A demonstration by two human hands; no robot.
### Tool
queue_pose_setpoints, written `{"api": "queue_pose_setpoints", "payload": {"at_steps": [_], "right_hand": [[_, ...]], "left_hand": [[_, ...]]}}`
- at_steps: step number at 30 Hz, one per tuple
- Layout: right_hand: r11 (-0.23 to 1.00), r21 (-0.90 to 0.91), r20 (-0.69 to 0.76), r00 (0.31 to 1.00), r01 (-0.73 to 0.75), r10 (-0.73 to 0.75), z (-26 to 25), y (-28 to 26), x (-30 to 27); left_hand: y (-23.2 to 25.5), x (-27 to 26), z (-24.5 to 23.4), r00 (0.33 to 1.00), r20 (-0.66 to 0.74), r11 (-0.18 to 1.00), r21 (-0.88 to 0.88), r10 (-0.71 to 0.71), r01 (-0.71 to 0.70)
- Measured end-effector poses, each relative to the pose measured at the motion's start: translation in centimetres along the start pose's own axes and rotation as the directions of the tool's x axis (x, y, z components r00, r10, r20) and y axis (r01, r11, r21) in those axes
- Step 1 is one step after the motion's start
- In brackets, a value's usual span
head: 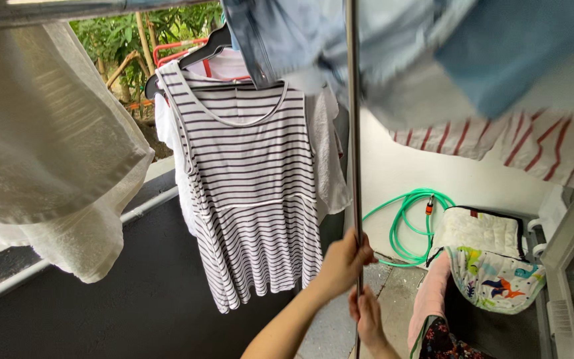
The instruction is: The person hangs clothes and towels on a drying rack by hand and using a reached-hook tool to lift hangers onto the upper bar.
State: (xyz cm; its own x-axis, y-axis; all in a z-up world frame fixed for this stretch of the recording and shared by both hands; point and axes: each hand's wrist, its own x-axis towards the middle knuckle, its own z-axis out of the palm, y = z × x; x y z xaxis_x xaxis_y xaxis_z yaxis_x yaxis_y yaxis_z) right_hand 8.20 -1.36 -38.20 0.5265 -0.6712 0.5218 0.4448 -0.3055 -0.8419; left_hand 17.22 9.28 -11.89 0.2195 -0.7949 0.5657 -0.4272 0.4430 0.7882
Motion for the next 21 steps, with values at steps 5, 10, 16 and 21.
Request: {"api": "queue_pose_setpoints", "payload": {"at_steps": [5,10,16,21], "right_hand": [[0.993,0.095,0.107,0.993,-0.064,0.053,2.3,4.1,-3.3],[0.974,0.166,0.015,0.988,-0.154,0.153,7.7,0.9,0.3],[0.990,0.142,0.031,0.999,0.012,-0.017,14.2,-9.8,10.7],[0.975,0.146,0.053,0.983,0.169,-0.178,18.5,-14.2,16.6]], "left_hand": [[6.2,6.2,-4.8,0.996,-0.039,0.996,-0.028,0.086,-0.087],[10.8,9.4,-9.2,0.969,-0.205,0.962,0.261,0.138,-0.081],[9.5,7.4,-10.9,0.931,-0.275,0.772,0.636,0.241,-0.012],[7.4,6.3,-13.4,0.900,-0.293,0.660,0.751,0.323,0.008]]}}
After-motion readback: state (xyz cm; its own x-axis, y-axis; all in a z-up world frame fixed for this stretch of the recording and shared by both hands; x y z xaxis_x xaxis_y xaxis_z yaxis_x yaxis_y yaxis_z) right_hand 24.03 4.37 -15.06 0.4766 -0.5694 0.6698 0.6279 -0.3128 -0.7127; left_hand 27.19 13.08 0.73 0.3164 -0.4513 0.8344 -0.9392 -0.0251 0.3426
